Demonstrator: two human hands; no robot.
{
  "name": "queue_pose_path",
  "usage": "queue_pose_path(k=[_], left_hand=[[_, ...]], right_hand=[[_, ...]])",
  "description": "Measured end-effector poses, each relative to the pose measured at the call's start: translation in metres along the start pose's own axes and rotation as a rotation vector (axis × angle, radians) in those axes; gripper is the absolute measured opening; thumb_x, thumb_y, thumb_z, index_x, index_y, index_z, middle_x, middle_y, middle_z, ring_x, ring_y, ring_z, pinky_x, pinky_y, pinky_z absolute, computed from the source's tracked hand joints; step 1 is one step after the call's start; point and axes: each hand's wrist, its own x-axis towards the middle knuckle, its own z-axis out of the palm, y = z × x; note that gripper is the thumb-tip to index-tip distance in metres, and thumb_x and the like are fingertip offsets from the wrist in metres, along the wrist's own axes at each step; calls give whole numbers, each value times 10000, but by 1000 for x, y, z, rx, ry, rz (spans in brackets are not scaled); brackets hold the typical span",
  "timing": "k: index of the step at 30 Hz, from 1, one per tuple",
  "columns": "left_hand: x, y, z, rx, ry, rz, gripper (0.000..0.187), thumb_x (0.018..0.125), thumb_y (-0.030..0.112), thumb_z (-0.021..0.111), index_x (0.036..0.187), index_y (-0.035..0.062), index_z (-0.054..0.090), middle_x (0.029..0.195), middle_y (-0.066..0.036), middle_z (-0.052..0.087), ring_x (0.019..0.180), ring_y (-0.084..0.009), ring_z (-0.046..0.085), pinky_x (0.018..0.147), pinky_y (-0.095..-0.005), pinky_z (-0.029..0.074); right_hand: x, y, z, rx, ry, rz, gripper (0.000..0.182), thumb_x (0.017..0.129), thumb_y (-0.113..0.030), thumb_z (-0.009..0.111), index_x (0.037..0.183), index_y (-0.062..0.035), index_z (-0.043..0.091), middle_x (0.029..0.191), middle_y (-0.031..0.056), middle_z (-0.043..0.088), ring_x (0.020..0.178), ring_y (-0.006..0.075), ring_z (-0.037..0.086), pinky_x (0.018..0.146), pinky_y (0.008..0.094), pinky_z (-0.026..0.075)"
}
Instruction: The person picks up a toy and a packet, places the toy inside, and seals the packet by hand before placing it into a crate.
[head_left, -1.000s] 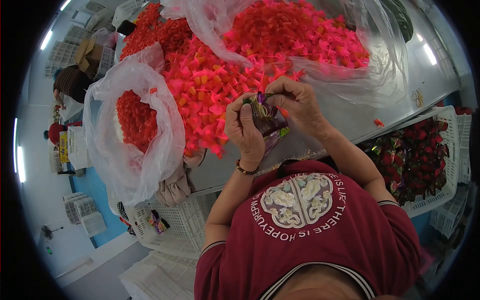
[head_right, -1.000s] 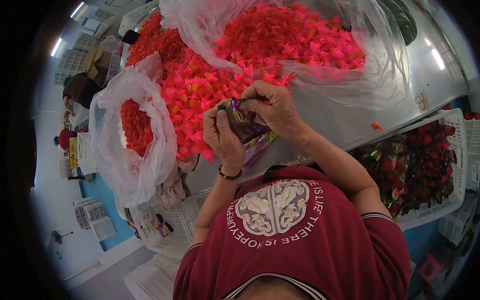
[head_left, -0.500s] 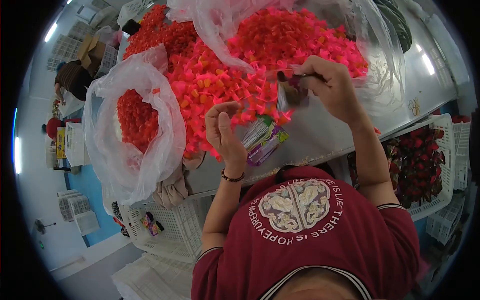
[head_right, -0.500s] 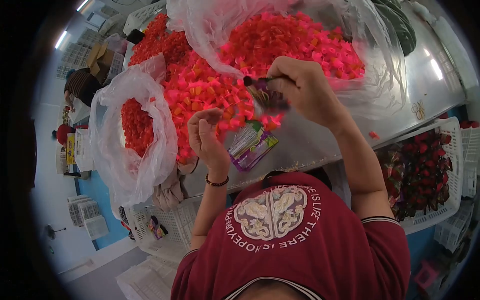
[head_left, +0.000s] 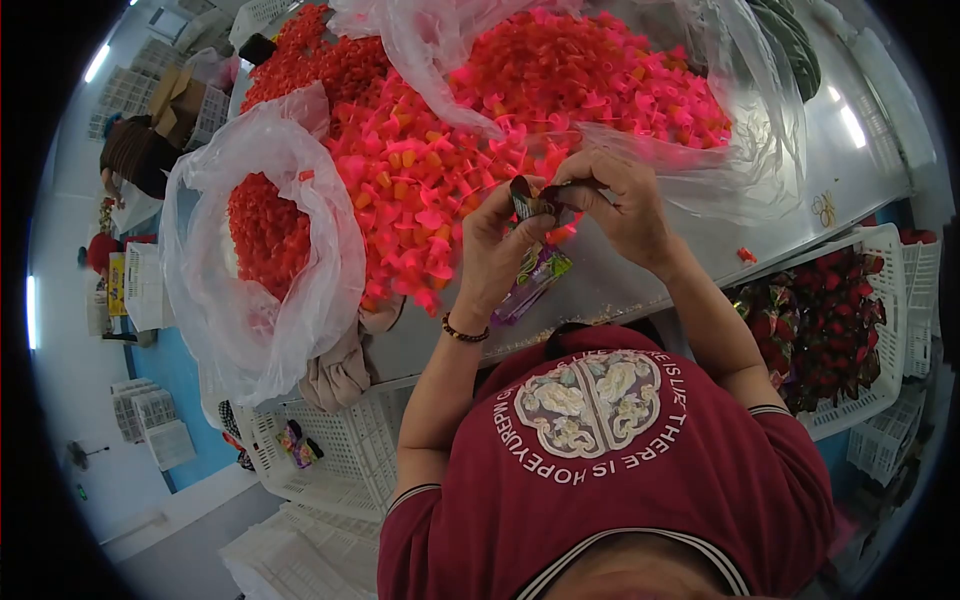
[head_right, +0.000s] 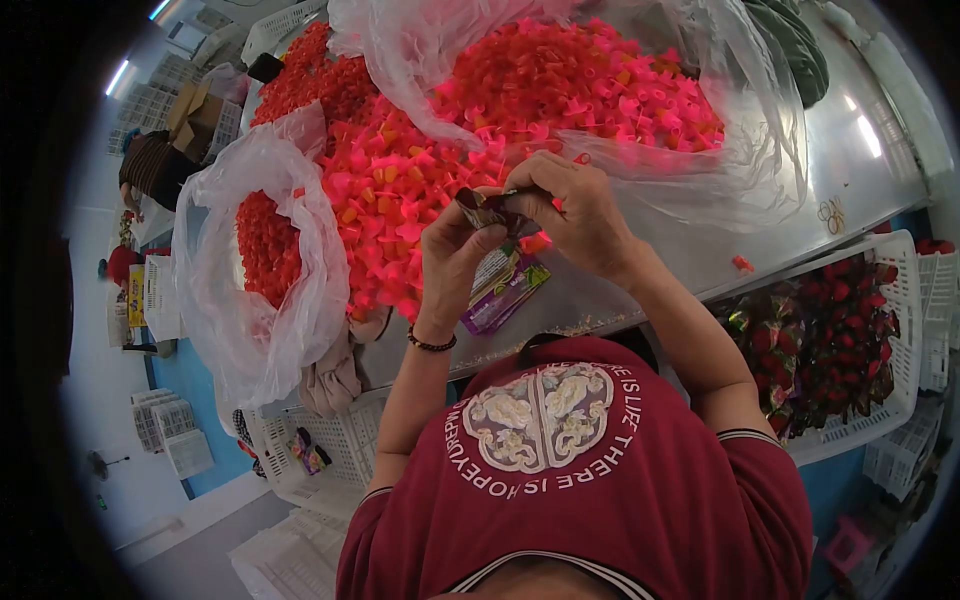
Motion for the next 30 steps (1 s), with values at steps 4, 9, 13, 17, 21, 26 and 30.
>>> queue_pose_path(k=[4, 9, 13, 17, 21, 26, 30], left_hand=[[-2, -5, -6, 83, 56, 78, 390, 838, 31, 677, 1213, 13, 569, 1052, -7, 596, 972, -78, 528, 852, -253, 453], [-5, -6, -3, 207, 52, 192, 419, 840, -10, 653, 1245, 16, 551, 1071, -15, 601, 998, -90, 535, 874, -263, 452], [-9, 0, 2, 21, 41, 111, 457, 828, -49, 640, 1269, 13, 535, 1095, -33, 606, 1020, -100, 546, 889, -261, 447], [-6, 0, -2, 98, 58, 144, 459, 822, -56, 639, 1264, 18, 538, 1093, -39, 604, 1013, -110, 557, 882, -257, 450], [-6, -2, -3, 337, 86, 252, 469, 802, -60, 655, 1248, 44, 555, 1083, -52, 604, 1001, -133, 571, 862, -273, 462], [-6, 3, -4, 579, 107, 290, 506, 763, -57, 683, 1242, 49, 561, 1099, -101, 611, 985, -194, 595, 847, -308, 475], [-8, 4, -5, 633, 118, 276, 511, 750, -43, 694, 1237, 42, 563, 1093, -126, 616, 977, -226, 603, 841, -315, 477]], right_hand=[[3, -17, -2, -78, -11, -55, 297, 753, -82, 715, 1023, -41, 598, 923, 92, 613, 818, 208, 611, 716, 356, 487], [10, -21, 3, -249, 4, -226, 410, 717, -140, 761, 1070, -13, 594, 1005, 88, 628, 850, 207, 607, 760, 328, 490], [9, -11, -3, -204, -138, -183, 336, 735, -112, 747, 1021, -6, 608, 953, 86, 625, 851, 214, 605, 782, 337, 482], [10, -24, -1, 8, 4, -51, 258, 756, -127, 730, 960, -13, 620, 880, 76, 604, 827, 198, 596, 768, 322, 470], [14, -33, -11, -118, -73, -43, 264, 771, -183, 720, 949, -18, 615, 874, 82, 598, 842, 217, 587, 770, 327, 462], [17, -31, -14, -389, -173, -90, 222, 760, -160, 696, 912, -22, 611, 894, 100, 600, 892, 268, 572, 803, 370, 448], [17, -31, -17, -466, -255, -49, 150, 742, -83, 657, 870, -21, 612, 872, 104, 597, 888, 282, 568, 796, 382, 443]])
